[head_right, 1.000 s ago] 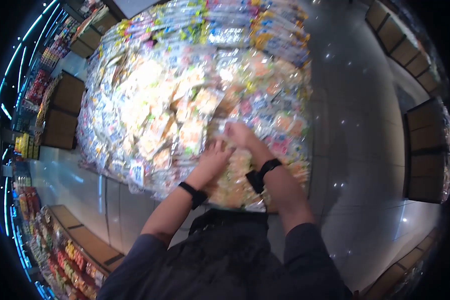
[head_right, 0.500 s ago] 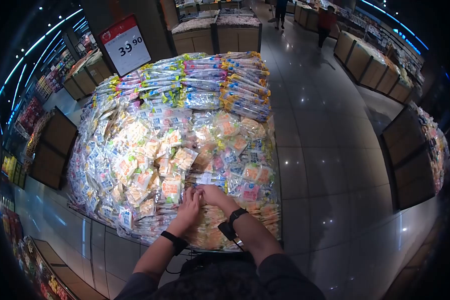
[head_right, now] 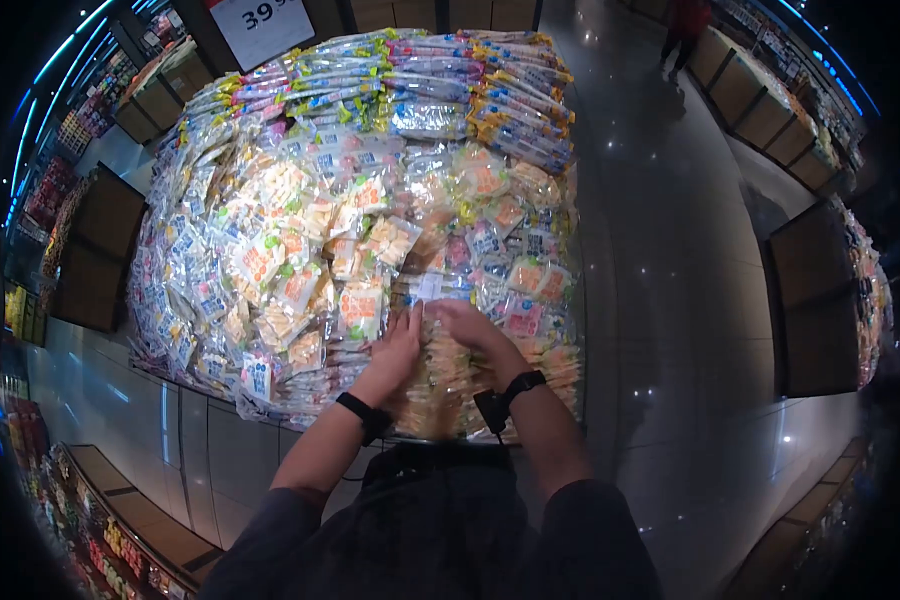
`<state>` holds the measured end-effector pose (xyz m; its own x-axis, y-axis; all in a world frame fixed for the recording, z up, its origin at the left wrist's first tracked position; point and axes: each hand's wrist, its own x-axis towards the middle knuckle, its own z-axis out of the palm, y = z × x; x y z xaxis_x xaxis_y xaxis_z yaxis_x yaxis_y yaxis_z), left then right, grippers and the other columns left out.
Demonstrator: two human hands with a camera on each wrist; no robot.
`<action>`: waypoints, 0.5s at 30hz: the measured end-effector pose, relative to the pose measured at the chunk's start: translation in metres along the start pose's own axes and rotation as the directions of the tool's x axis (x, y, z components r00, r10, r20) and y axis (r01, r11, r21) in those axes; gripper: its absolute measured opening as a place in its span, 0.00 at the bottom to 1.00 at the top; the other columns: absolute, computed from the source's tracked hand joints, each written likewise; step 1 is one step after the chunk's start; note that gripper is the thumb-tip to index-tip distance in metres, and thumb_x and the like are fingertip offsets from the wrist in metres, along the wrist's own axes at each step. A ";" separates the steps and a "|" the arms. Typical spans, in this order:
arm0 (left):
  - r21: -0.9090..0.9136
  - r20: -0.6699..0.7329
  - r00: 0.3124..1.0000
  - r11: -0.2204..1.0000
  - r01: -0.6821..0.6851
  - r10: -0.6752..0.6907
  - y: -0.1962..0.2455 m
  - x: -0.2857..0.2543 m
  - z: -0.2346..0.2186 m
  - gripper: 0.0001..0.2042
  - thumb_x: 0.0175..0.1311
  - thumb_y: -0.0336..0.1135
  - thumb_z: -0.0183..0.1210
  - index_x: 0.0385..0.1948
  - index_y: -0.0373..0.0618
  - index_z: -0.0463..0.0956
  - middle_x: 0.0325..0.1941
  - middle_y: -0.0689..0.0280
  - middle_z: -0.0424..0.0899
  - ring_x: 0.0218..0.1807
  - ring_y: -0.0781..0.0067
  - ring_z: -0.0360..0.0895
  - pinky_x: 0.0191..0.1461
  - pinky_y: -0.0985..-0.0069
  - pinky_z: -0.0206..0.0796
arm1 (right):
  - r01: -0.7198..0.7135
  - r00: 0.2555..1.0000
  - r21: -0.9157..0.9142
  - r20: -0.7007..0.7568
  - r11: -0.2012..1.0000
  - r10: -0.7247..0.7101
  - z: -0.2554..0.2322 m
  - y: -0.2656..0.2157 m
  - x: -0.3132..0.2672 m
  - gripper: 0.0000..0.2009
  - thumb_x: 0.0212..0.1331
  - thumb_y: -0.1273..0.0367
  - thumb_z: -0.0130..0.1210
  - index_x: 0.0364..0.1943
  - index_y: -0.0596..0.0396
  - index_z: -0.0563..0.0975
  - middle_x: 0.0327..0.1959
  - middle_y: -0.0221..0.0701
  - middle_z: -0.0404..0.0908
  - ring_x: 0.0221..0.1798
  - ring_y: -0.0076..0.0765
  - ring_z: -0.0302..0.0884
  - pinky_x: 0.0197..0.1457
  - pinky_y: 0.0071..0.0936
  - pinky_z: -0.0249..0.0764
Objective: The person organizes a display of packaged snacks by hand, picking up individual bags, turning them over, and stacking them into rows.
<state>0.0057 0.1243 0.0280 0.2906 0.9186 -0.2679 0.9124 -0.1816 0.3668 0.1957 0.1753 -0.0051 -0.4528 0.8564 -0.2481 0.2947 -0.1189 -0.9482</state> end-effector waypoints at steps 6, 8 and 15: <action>0.072 0.064 0.996 0.995 -0.064 0.059 -0.017 0.009 0.023 0.30 0.67 0.30 0.50 0.72 0.39 0.54 0.75 0.41 0.57 0.77 0.37 0.55 0.65 0.43 0.69 | -0.175 0.798 -0.213 -0.602 0.961 0.012 -0.041 -0.011 -0.021 0.15 0.67 0.68 0.58 0.56 0.55 0.78 0.51 0.40 0.84 0.51 0.43 0.83 0.55 0.33 0.78; 0.069 0.041 0.995 0.994 -0.089 0.087 -0.020 0.007 0.030 0.30 0.67 0.29 0.51 0.71 0.39 0.55 0.75 0.40 0.57 0.77 0.36 0.55 0.64 0.44 0.70 | -0.222 0.798 -0.656 -0.548 0.722 -0.251 -0.057 -0.019 -0.015 0.20 0.59 0.69 0.64 0.57 0.53 0.78 0.58 0.42 0.79 0.58 0.50 0.78 0.61 0.37 0.75; 0.153 0.115 0.989 0.982 -0.112 0.095 -0.019 0.004 0.021 0.30 0.65 0.27 0.51 0.71 0.38 0.57 0.77 0.37 0.53 0.79 0.35 0.53 0.61 0.49 0.74 | -0.117 0.955 -0.948 -0.189 0.297 -0.229 -0.050 -0.026 0.026 0.32 0.52 0.64 0.68 0.66 0.31 0.73 0.78 0.34 0.55 0.78 0.52 0.53 0.75 0.51 0.56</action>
<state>-0.0047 0.1237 0.0010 0.4069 0.8508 -0.3326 0.9074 -0.3347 0.2541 0.2187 0.2257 0.0235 -0.3405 0.9401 0.0181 0.9379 0.3409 -0.0640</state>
